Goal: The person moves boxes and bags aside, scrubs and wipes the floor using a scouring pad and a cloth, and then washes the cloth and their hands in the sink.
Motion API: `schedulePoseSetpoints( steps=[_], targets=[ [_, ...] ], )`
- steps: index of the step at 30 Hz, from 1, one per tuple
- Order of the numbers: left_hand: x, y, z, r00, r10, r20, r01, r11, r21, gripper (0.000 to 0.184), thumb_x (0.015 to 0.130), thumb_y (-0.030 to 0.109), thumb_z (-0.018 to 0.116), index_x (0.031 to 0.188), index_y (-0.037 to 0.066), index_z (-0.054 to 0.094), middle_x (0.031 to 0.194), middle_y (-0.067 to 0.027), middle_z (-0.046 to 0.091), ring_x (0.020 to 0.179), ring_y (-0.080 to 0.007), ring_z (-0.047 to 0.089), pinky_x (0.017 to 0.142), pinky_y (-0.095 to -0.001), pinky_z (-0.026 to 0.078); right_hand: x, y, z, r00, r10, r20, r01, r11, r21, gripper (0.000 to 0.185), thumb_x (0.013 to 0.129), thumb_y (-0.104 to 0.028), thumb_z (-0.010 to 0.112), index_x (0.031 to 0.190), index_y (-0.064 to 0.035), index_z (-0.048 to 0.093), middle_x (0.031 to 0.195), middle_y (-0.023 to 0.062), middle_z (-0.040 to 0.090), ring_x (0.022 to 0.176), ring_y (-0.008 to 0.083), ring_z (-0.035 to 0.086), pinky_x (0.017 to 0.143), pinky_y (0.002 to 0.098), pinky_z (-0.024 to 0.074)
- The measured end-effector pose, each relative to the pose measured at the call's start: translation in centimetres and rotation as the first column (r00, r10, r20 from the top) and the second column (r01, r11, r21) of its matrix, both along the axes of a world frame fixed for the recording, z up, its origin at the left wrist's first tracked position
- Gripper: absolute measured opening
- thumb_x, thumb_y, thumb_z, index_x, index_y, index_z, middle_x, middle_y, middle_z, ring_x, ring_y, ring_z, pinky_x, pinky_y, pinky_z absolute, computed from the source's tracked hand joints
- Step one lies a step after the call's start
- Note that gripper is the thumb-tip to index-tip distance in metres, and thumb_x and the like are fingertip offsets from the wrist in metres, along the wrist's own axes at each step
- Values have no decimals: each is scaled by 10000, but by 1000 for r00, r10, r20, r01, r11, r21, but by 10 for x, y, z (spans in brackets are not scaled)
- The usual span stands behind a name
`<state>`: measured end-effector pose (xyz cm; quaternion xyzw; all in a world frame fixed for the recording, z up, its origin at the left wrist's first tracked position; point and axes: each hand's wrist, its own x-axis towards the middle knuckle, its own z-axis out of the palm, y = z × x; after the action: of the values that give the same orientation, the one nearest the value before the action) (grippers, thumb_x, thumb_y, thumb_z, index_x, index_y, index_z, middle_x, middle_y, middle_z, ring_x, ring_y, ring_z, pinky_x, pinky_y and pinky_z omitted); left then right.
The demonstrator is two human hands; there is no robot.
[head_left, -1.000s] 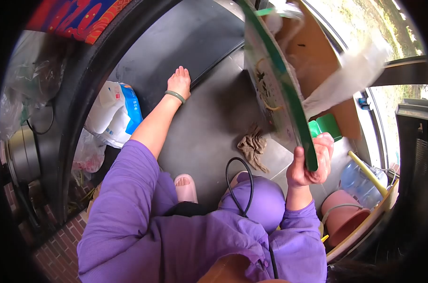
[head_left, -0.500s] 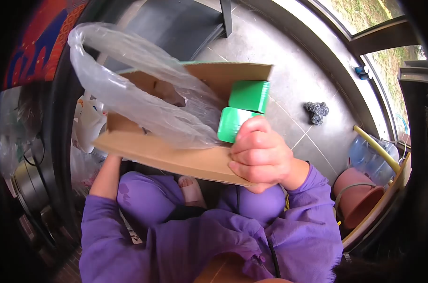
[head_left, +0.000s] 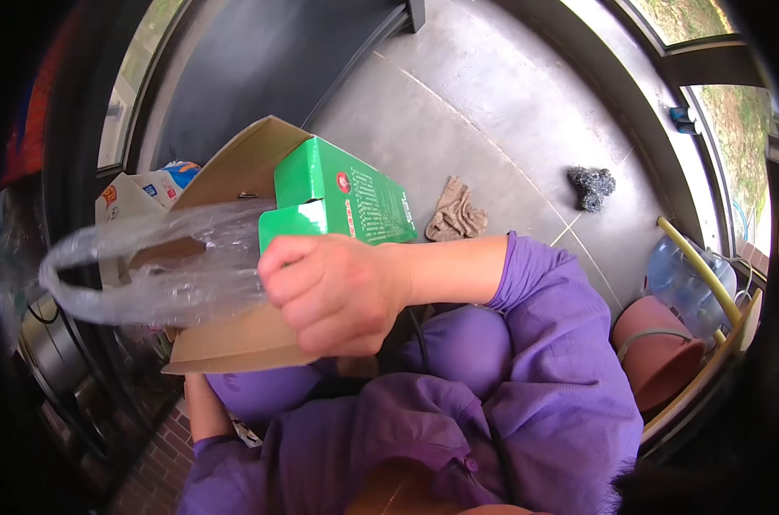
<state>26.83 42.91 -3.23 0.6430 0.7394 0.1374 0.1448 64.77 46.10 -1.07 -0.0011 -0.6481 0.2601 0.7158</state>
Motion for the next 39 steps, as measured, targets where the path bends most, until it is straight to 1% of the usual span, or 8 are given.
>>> schedulePoseSetpoints(
  steps=[10, 14, 15, 20, 23, 27, 29, 39],
  targets=[
    [-32, -41, 20, 983, 180, 20, -181, 983, 44, 605, 788, 205, 583, 1304, -25, 366, 1308, -225, 422, 1140, -298, 492, 940, -366, 430, 26, 5, -37, 991, -117, -68, 102, 976, -194, 276, 826, -299, 579, 686, -72, 505, 775, 66, 536, 721, 256, 539, 731, 381, 411],
    [-39, -46, 28, 978, 207, 24, -208, 977, 48, 586, 805, 199, 564, 1307, -26, 363, 1306, -227, 424, 1132, -299, 498, 936, -367, 433, 74, -69, -158, 776, -386, 499, 611, 264, -746, 259, 826, -281, 570, 899, -35, 536, 1005, 155, 571, 970, 333, 515, 855, 426, 395],
    [-41, -48, 30, 977, 211, 26, -212, 976, 57, 581, 809, 198, 559, 1307, -27, 363, 1305, -228, 425, 1130, -299, 499, 935, -368, 433, 71, -99, -183, 668, -151, 729, 736, -11, -677, 274, 833, -268, 563, 971, -31, 545, 1101, 184, 545, 1059, 357, 480, 906, 450, 372],
    [-42, -46, 29, 970, 240, 33, -242, 966, 86, 558, 829, 191, 535, 1311, -28, 359, 1302, -230, 429, 1121, -299, 506, 930, -370, 436, 50, -148, -252, 128, 249, 960, 911, 353, -213, 653, 789, -267, 608, 1343, -53, 336, 1407, 254, 249, 1317, 415, 207, 1050, 553, 173],
    [-44, -44, 34, 967, 251, 34, -253, 961, 111, 544, 841, 187, 520, 1313, -29, 357, 1300, -232, 431, 1115, -300, 510, 927, -371, 438, 109, -96, -255, 59, 368, 928, 976, 172, -130, 648, 802, -251, 588, 1354, -40, 321, 1412, 254, 248, 1323, 411, 208, 1055, 551, 168],
    [-46, -45, 49, 966, 254, 46, -258, 956, 138, 526, 857, 181, 501, 1316, -30, 354, 1298, -234, 433, 1108, -300, 515, 923, -373, 440, 227, -27, -314, -173, -259, 950, 976, -174, 130, 454, 810, -154, 547, 1224, 8, 456, 1323, 254, 385, 1280, 394, 303, 1063, 471, 220],
    [-45, -47, 58, 965, 256, 60, -262, 953, 151, 517, 865, 179, 491, 1317, -31, 353, 1297, -235, 435, 1104, -300, 518, 921, -373, 442, 254, 73, -316, 141, -299, 944, 953, -218, -211, 434, 824, -180, 524, 1208, 13, 460, 1295, 254, 415, 1259, 393, 337, 1042, 505, 241],
    [-42, -26, 128, 923, -28, 384, -122, 925, 360, 409, 948, 199, 431, 1290, -15, 369, 1264, -207, 465, 1179, -292, 456, 1014, -442, 347, 73, 67, -286, 352, -123, 928, 591, 798, -118, 566, 809, -252, 514, 1303, 2, 407, 1373, 194, 376, 1322, 295, 298, 1098, 446, 197]
  ],
)
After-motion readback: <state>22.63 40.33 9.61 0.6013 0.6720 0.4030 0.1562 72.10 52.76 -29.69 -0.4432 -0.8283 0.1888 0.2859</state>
